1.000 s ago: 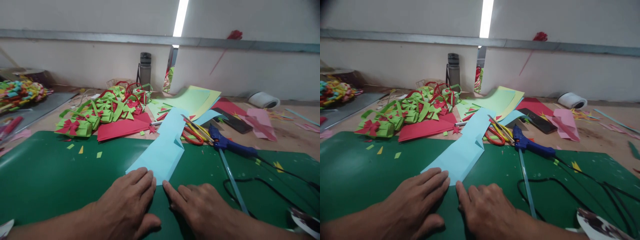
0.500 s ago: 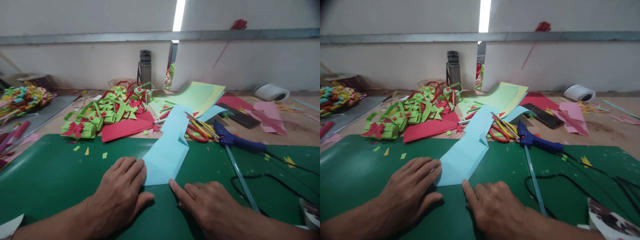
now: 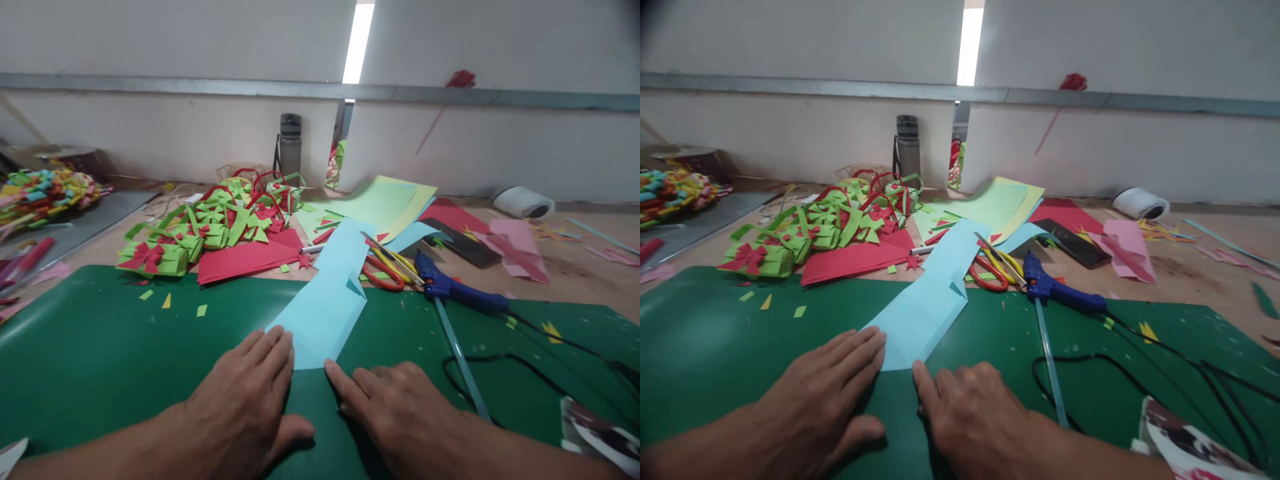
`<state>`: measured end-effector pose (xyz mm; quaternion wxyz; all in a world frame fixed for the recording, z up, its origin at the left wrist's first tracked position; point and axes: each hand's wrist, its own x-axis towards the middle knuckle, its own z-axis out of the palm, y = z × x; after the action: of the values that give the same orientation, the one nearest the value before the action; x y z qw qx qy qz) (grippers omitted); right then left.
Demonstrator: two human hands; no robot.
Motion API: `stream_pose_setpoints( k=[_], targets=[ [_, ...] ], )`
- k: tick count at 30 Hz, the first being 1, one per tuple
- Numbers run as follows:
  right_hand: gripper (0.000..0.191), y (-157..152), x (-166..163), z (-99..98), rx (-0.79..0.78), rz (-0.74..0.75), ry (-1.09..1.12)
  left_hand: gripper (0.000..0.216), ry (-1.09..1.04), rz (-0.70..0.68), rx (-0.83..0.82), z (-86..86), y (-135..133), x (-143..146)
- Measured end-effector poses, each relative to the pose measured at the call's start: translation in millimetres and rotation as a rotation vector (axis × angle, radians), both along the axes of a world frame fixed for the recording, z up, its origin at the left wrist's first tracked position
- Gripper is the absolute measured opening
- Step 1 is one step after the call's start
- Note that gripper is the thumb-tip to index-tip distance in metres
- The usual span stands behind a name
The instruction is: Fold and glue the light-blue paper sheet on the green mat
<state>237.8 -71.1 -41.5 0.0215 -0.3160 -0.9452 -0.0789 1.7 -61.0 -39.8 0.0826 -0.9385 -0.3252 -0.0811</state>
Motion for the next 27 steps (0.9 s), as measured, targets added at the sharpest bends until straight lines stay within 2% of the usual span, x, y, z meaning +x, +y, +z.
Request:
stream_pose_setpoints(
  k=[6,8,11,13,16,19,22,27],
  targets=[
    [0.05,1.5,2.0,-8.9,-0.029,-0.002,-0.016,0.054,-0.074,0.223,0.104,3.6,7.6,-10.3],
    [0.048,2.6,1.3,-9.9,-0.007,0.001,-0.015,0.045,-0.173,0.173,0.143,8.5,6.2,-9.7],
    [0.048,3.7,0.7,-9.4,0.011,0.012,-0.03,0.033,-0.318,-0.01,0.15,11.1,0.4,-1.6],
    [0.048,4.1,0.7,-8.5,-0.011,0.013,-0.048,0.033,-0.271,-0.082,0.072,9.0,-3.6,5.8],
    [0.042,5.0,0.4,-5.9,-0.048,-0.001,-0.044,0.052,-0.092,-0.08,-0.096,5.9,-7.4,13.8],
    [0.034,6.0,-1.3,-1.0,-0.099,-0.015,-0.041,0.062,-0.019,-0.062,-0.204,8.5,-9.3,16.2],
    [0.028,6.3,-3.3,3.4,-0.125,-0.026,-0.057,0.067,-0.016,-0.045,-0.247,13.9,-10.5,16.6],
    [0.035,4.6,-2.6,-0.1,-0.048,-0.01,-0.032,0.067,-0.041,-0.04,-0.249,15.0,-10.5,17.2]
  ],
)
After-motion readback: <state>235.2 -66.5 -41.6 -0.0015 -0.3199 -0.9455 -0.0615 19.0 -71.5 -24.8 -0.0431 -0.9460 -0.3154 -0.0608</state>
